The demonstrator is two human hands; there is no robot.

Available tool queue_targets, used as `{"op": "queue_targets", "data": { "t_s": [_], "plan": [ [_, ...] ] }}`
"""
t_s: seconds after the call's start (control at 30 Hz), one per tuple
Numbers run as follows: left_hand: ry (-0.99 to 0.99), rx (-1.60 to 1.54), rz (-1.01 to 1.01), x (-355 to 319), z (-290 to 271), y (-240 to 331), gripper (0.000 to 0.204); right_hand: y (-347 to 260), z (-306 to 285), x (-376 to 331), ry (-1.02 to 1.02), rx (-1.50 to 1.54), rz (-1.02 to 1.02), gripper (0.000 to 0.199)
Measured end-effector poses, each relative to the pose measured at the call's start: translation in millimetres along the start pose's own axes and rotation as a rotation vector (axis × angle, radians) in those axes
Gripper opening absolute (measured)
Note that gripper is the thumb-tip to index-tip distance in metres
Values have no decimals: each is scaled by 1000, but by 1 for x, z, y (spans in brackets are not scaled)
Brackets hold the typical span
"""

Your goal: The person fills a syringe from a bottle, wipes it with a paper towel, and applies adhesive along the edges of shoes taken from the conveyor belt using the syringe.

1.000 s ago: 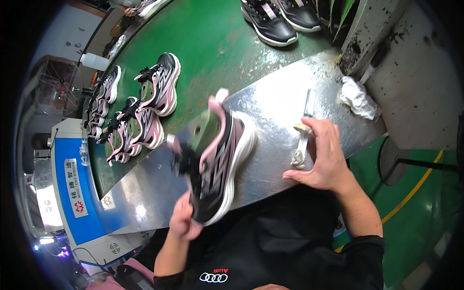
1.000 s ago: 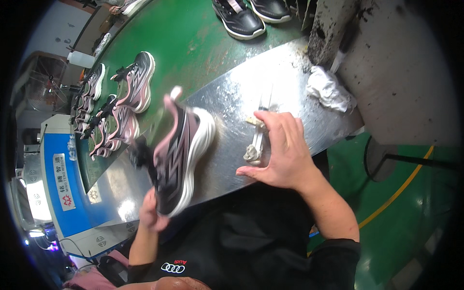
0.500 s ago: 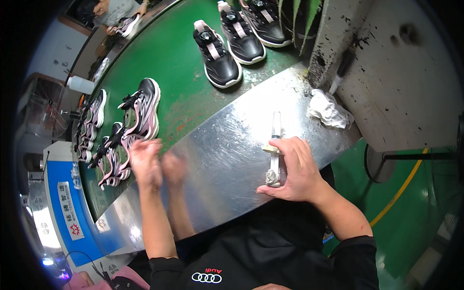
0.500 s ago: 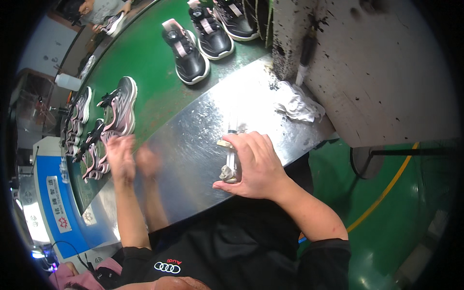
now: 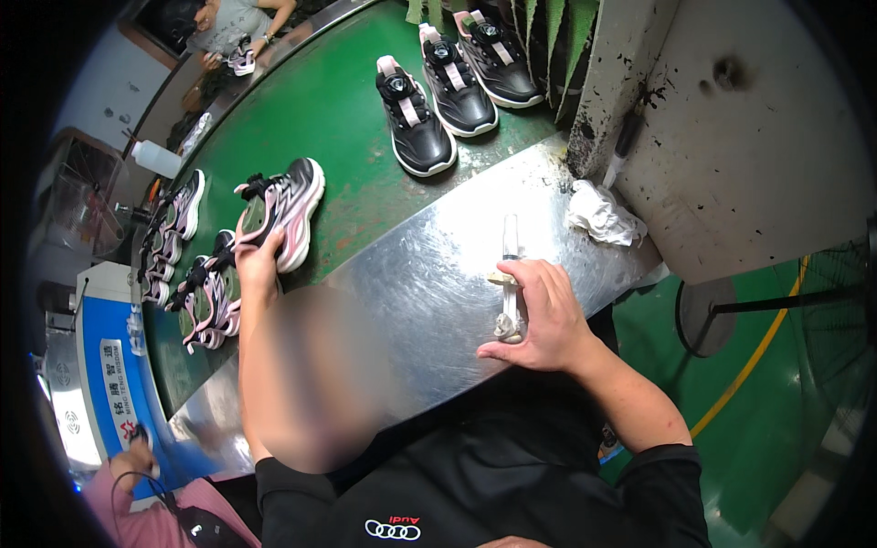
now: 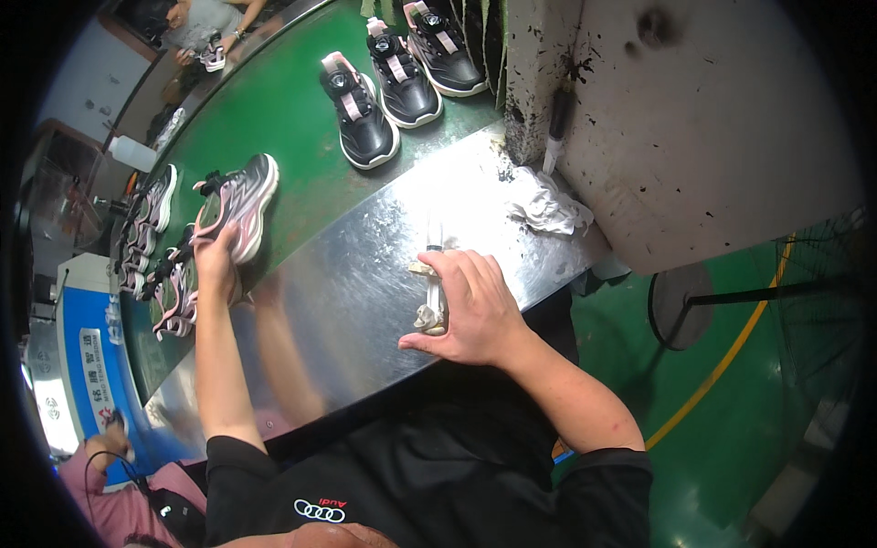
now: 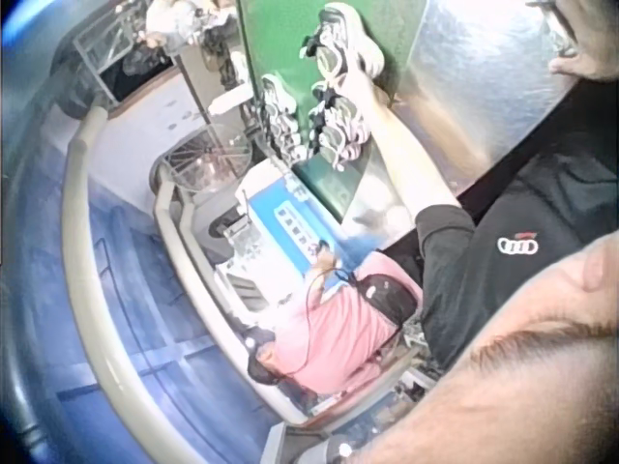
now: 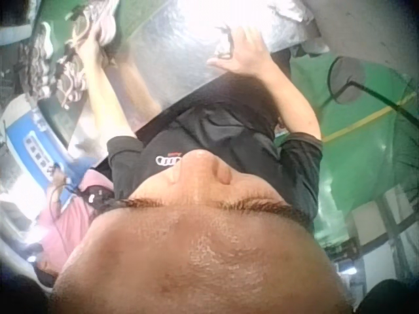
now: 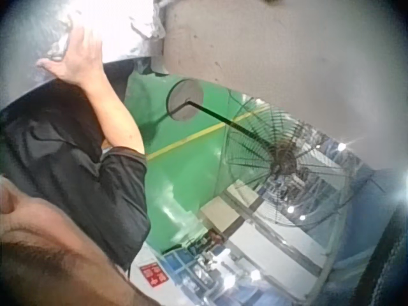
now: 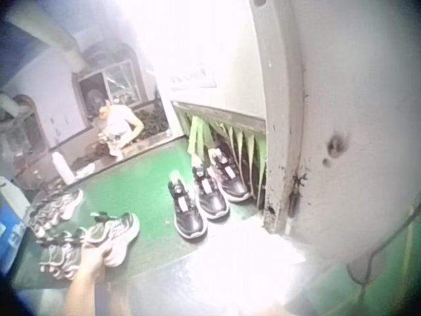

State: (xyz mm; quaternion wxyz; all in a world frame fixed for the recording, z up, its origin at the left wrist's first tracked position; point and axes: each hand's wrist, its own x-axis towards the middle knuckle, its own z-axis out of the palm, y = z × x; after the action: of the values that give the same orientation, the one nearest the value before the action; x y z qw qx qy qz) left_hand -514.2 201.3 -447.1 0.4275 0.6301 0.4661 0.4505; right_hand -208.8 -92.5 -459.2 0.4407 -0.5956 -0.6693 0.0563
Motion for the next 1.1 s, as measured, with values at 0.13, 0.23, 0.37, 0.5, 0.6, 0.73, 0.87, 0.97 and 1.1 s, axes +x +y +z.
{"op": "queue_targets", "data": {
  "t_s": [0.13,0.23,0.37,0.5,0.6,0.73,0.87,0.97,1.1],
  "plan": [
    [-227,-58,26,-75,-37,23,71,4,0,-5,-14,-25,14,84],
    [-241,-334,-176,-162,-26,75,82,1,0,-7,-62,49,27,85],
    [-140,764,71,-229,-50,40,90,0,-21,-19,-206,154,171,95],
    [-237,-114,-75,-216,-38,33,84,2,-31,-38,-243,244,307,103],
    [-36,-294,-346,-158,-31,32,50,5,-30,-37,-251,384,431,105],
    [-340,60,-510,-96,-37,8,41,-1,-36,-30,-295,271,342,95],
    [-365,59,-423,-91,-12,8,45,-23,-51,-27,-357,412,439,97],
    [-286,-370,-357,-103,20,34,41,-32,-52,-27,-327,588,525,106],
    [-317,-679,-150,-122,28,72,52,-46,-48,-7,-318,980,554,123]
  ]
}}
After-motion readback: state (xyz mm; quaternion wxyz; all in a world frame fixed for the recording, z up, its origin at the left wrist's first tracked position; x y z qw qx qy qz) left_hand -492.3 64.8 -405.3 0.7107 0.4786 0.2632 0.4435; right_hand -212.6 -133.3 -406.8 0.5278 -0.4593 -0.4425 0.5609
